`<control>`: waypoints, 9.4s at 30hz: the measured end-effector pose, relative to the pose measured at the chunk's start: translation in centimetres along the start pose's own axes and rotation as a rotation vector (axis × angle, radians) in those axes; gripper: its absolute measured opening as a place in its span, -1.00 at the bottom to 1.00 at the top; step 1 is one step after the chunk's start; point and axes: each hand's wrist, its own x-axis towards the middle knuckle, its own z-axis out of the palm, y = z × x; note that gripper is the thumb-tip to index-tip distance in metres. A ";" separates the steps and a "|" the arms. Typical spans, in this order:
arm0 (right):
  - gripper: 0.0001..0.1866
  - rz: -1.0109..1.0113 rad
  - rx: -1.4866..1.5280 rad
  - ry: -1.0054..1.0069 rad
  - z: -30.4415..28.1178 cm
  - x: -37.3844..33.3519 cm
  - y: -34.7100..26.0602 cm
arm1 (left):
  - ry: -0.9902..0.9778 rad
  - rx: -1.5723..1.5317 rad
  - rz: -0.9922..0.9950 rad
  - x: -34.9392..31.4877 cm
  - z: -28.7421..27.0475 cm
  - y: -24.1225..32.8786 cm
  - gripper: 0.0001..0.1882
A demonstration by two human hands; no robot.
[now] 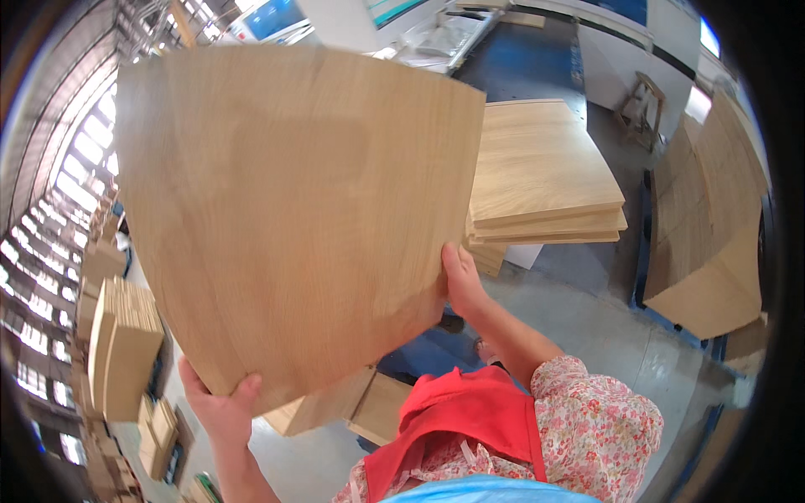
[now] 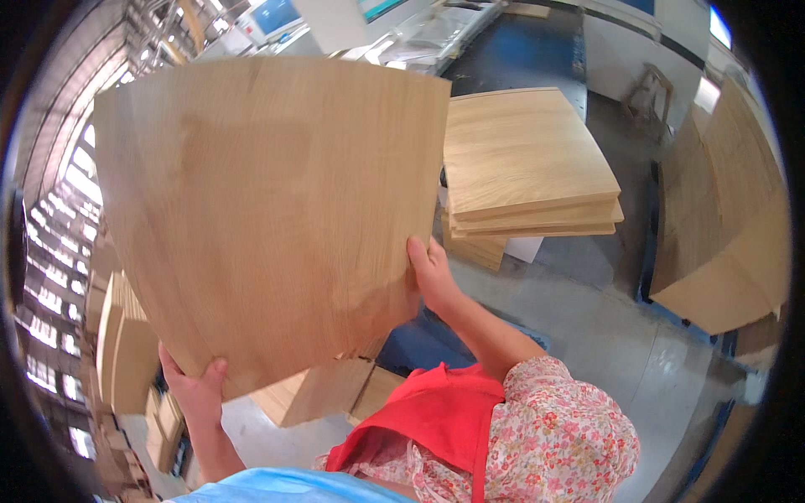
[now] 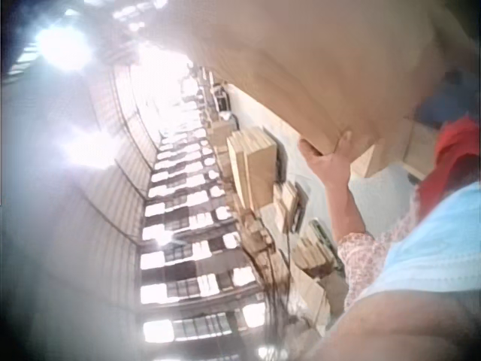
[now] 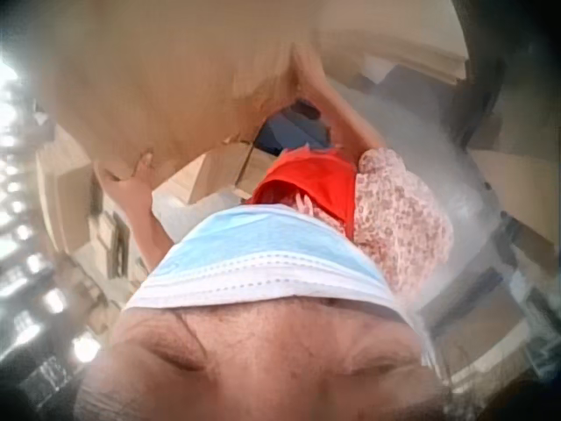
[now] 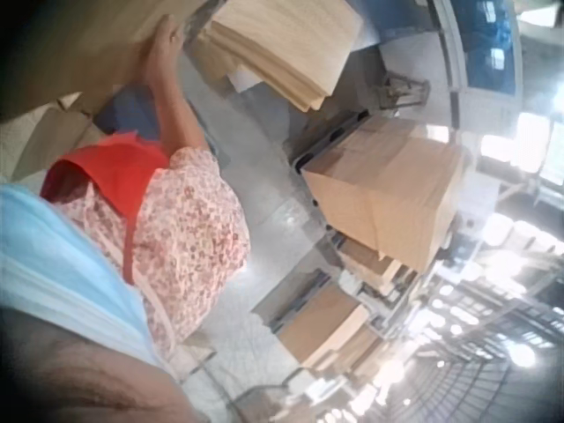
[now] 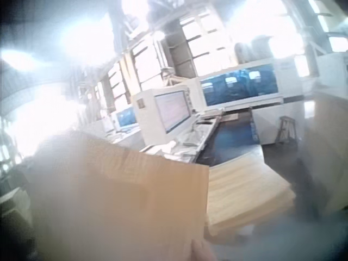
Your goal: The person moves wooden boards from a stack to a machine, then stacks them on a pallet and moves the pallet.
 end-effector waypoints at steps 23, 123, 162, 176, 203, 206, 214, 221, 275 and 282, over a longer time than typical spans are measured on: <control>-0.55 0.091 0.520 0.417 -22.1 16.9 -13.2 | -0.145 0.459 1.453 12.2 35.9 9.0 -0.70; -0.72 -0.059 -0.509 -2.416 11.6 -14.1 15.2 | 0.904 -0.031 -1.775 -53.7 21.5 -24.1 -0.55; -0.83 0.238 -0.464 -2.390 11.0 -12.8 16.6 | 2.003 0.127 -1.708 -65.2 4.7 -17.0 -0.09; -0.81 0.258 -0.513 -2.412 12.4 -13.0 16.8 | 2.123 0.426 -1.748 -68.6 -1.5 -9.0 -0.14; -0.80 0.165 -0.689 -2.455 12.8 -13.7 14.5 | 2.327 0.265 -1.494 -75.1 1.0 -9.7 -0.12; -0.80 0.200 -0.685 -2.445 12.2 -13.8 14.7 | 2.333 0.263 -1.506 -75.5 1.9 -9.2 -0.13; -0.81 0.175 -0.656 -2.428 12.0 -13.9 14.5 | 2.326 0.164 -1.567 -74.7 2.3 -9.4 -0.12; -0.81 0.262 -0.629 -2.427 11.7 -14.1 14.8 | 2.257 0.429 -1.673 -80.0 4.6 -11.7 -0.13; -0.85 0.018 -0.405 -2.428 11.1 -14.1 16.7 | 2.086 0.091 -1.787 -75.6 12.1 -17.4 -0.10; -0.84 0.018 -0.310 -2.449 10.9 -14.2 17.6 | 2.043 0.069 -1.828 -74.8 13.2 -15.8 -0.13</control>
